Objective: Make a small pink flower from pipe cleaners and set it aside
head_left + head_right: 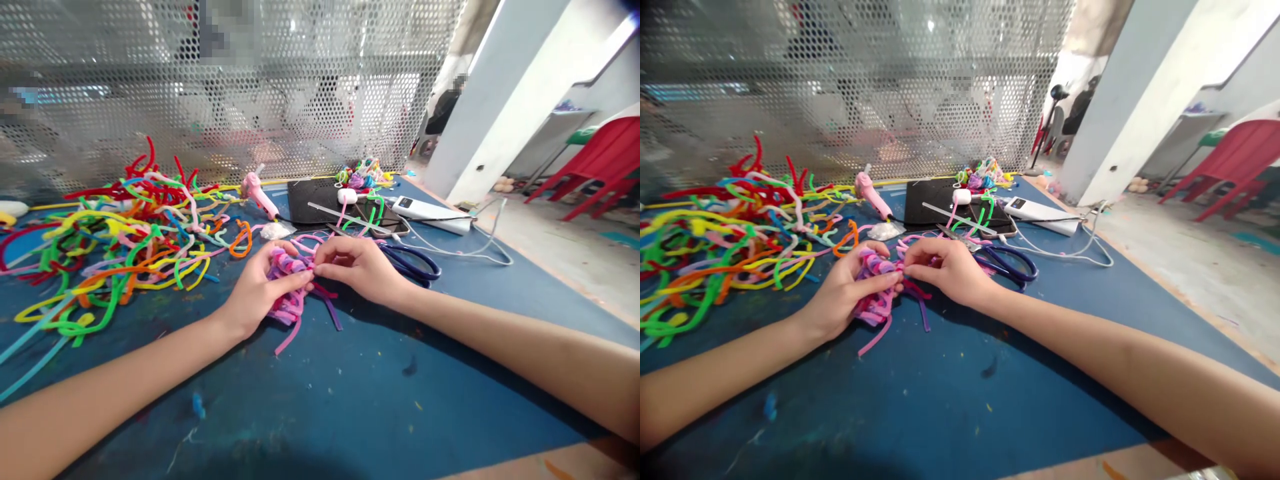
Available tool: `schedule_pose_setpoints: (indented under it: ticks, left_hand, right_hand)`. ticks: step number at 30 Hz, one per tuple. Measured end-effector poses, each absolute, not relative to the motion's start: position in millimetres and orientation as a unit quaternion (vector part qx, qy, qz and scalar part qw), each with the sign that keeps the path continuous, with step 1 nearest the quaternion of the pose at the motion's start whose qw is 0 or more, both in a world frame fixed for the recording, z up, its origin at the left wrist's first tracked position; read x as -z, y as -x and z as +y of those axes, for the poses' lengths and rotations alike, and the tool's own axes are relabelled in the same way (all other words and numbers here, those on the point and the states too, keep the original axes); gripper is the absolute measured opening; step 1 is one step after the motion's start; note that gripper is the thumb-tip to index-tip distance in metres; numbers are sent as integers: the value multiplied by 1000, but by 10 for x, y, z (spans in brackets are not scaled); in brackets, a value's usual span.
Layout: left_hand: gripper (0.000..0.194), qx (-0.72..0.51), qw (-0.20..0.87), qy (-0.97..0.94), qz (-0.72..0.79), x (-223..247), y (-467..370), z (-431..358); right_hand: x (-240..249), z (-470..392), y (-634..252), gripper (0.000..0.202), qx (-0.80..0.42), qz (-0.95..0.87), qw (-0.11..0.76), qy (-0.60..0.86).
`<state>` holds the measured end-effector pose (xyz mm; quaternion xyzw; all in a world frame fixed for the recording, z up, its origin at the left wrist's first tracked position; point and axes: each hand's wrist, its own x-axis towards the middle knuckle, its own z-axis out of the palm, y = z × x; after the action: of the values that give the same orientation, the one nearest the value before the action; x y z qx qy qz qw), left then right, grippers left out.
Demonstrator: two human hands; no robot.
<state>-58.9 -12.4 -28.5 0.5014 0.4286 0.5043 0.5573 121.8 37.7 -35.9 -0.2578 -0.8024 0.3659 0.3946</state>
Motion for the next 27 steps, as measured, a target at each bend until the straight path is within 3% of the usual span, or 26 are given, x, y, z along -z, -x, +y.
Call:
schedule_pose_setpoints:
  ticks: [4,10,13,18,22,24,27]
  left_hand:
    - [37,-492,568,-496,435,281,606,-112]
    - [32,-495,552,-507,440,256,594,-127]
    - [33,-487,546,-516,446,248,585,-138]
    - [32,-472,526,-540,457,243,577,-152]
    - [33,-468,513,-548,466,250,577,-152]
    - [35,-464,508,-551,473,262,579,-144]
    - [38,-450,478,-570,494,282,585,-130]
  right_hand:
    - [317,394,-1230,4,-381,-798,388,257]
    - [340,298,-1121,24,-669,-555,401,289]
    - [350,283,-1089,29,-717,-505,388,285]
    - [336,318,-1105,34,-635,-568,456,257]
    - [366,328,-1125,30,-641,-559,447,279]
    - [361,330,-1154,23,-529,-672,449,259]
    - [300,328,-1225,5,-185,-882,407,151]
